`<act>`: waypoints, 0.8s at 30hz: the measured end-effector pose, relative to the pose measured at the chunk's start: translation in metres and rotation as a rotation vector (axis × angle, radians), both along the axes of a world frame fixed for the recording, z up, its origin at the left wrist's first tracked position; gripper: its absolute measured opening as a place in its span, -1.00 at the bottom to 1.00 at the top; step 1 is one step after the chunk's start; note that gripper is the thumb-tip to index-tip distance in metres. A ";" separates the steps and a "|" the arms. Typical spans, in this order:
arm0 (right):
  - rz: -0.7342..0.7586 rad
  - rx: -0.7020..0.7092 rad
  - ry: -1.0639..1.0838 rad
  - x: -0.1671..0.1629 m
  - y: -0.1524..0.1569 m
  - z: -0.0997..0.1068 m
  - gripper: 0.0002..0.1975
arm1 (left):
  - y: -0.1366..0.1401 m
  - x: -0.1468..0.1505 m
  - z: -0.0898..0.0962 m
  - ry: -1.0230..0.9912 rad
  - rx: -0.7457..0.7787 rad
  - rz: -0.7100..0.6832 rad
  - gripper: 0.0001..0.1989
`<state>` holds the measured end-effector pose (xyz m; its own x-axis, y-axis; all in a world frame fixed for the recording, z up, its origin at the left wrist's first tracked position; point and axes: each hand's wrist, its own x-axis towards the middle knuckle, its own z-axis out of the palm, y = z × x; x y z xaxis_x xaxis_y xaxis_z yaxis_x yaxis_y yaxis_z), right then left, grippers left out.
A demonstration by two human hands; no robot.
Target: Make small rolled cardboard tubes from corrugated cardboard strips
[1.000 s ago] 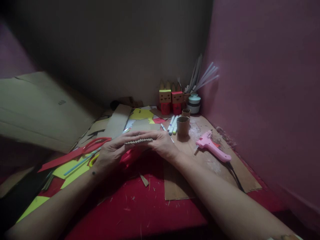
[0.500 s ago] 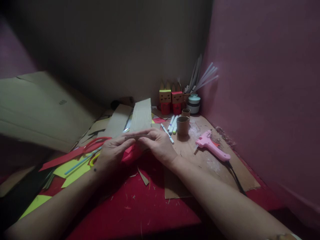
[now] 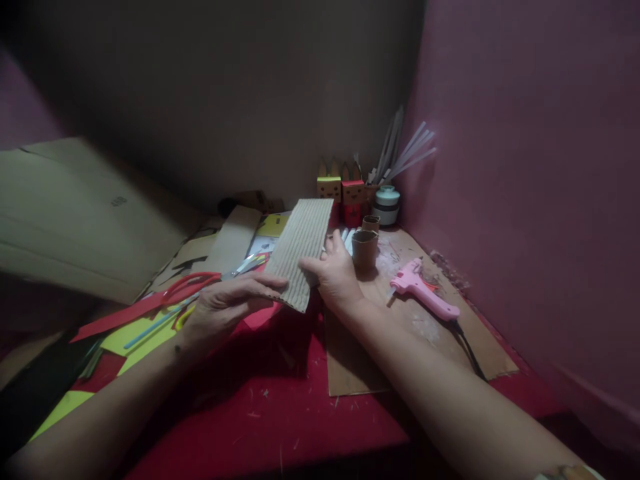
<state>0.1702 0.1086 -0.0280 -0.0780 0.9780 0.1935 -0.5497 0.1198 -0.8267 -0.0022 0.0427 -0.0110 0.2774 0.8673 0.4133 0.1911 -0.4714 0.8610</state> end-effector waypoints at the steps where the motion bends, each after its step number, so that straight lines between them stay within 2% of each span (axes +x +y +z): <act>1: 0.056 -0.034 0.011 0.000 0.000 0.001 -0.30 | -0.001 0.001 0.000 0.004 -0.006 -0.010 -0.88; 3: 0.200 -0.117 0.030 0.000 -0.002 0.002 -0.55 | -0.001 0.003 0.000 0.001 -0.064 0.007 -0.89; 5: 0.297 -0.147 0.036 -0.002 -0.005 0.002 -0.65 | 0.000 0.005 0.001 -0.022 -0.156 0.082 -0.90; 9: 0.390 -0.044 -0.036 -0.009 -0.015 0.000 -0.75 | 0.002 0.006 0.005 -0.074 -0.352 0.232 -0.89; 15: 0.508 0.092 -0.144 -0.011 -0.020 -0.002 -0.75 | 0.004 0.007 0.006 -0.130 -0.490 0.279 -0.83; 20: 0.490 0.255 -0.289 -0.005 -0.011 -0.008 -0.85 | 0.004 0.009 0.005 -0.135 -0.527 0.289 -0.75; 24: 0.448 0.310 -0.437 -0.001 -0.007 -0.010 -0.88 | 0.000 0.011 0.006 -0.107 -0.557 0.307 -0.71</act>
